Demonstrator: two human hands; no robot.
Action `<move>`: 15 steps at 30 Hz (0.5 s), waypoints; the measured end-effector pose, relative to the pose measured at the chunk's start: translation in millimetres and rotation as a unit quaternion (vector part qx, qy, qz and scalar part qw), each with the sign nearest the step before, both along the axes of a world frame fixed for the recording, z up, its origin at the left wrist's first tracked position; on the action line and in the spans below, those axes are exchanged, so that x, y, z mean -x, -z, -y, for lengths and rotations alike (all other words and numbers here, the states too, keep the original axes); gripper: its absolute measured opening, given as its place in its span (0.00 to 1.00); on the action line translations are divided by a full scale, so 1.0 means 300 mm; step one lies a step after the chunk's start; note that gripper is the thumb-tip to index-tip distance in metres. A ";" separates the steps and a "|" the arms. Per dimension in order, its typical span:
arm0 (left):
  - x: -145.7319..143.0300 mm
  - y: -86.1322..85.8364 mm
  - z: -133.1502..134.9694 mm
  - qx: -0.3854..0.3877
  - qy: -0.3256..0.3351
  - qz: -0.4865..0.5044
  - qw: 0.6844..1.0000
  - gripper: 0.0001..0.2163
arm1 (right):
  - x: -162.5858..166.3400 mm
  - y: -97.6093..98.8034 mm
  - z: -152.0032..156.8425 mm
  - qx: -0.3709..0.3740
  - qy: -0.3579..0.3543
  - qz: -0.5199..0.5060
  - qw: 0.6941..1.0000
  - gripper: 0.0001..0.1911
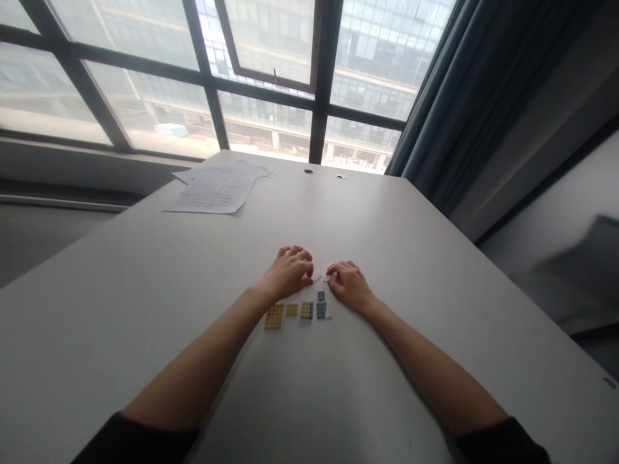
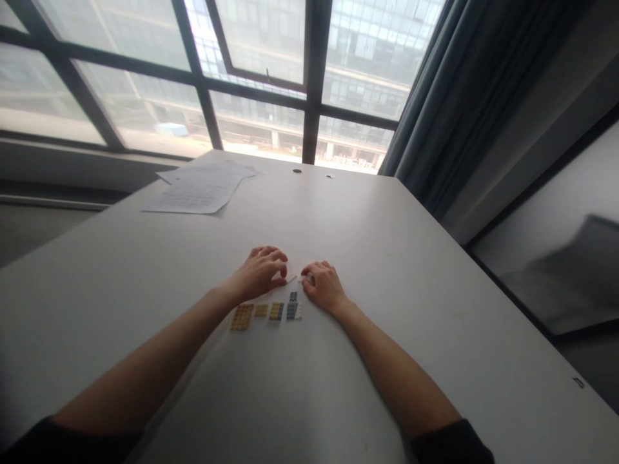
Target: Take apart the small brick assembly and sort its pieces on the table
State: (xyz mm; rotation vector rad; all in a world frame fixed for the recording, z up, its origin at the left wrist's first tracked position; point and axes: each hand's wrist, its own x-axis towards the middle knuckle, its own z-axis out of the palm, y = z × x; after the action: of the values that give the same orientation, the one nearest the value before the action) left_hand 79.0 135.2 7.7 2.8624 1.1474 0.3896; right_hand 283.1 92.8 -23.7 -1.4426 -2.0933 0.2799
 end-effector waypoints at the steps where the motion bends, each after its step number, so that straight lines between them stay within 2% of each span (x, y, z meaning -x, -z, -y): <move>1: -0.001 0.000 -0.002 0.002 0.001 0.002 1.000 0.06 | -0.001 0.001 0.001 0.000 0.005 0.000 1.000 0.09; 4: -0.004 0.006 -0.009 0.023 0.000 -0.006 1.000 0.13 | -0.002 0.006 0.004 -0.007 0.029 0.008 1.000 0.14; 7: -0.008 0.011 -0.014 0.045 -0.002 -0.024 0.999 0.11 | 0.000 0.012 0.005 -0.007 0.051 0.031 0.998 0.16; 11: -0.011 0.010 -0.009 0.046 -0.017 -0.003 0.999 0.09 | 0.005 0.013 0.005 0.000 0.055 0.053 0.997 0.13; 13: -0.012 0.006 0.000 0.055 -0.021 0.054 0.997 0.09 | 0.006 0.008 0.006 -0.003 0.052 0.049 0.997 0.12; 15: -0.012 0.001 0.018 0.109 -0.028 0.180 0.977 0.10 | 0.006 -0.002 0.008 -0.013 0.053 0.018 0.998 0.11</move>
State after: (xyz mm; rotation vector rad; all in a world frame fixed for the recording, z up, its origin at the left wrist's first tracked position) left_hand 82.5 129.8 7.4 2.4444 1.1215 0.7024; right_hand 281.4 90.4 -23.2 -1.5473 -2.0341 0.1860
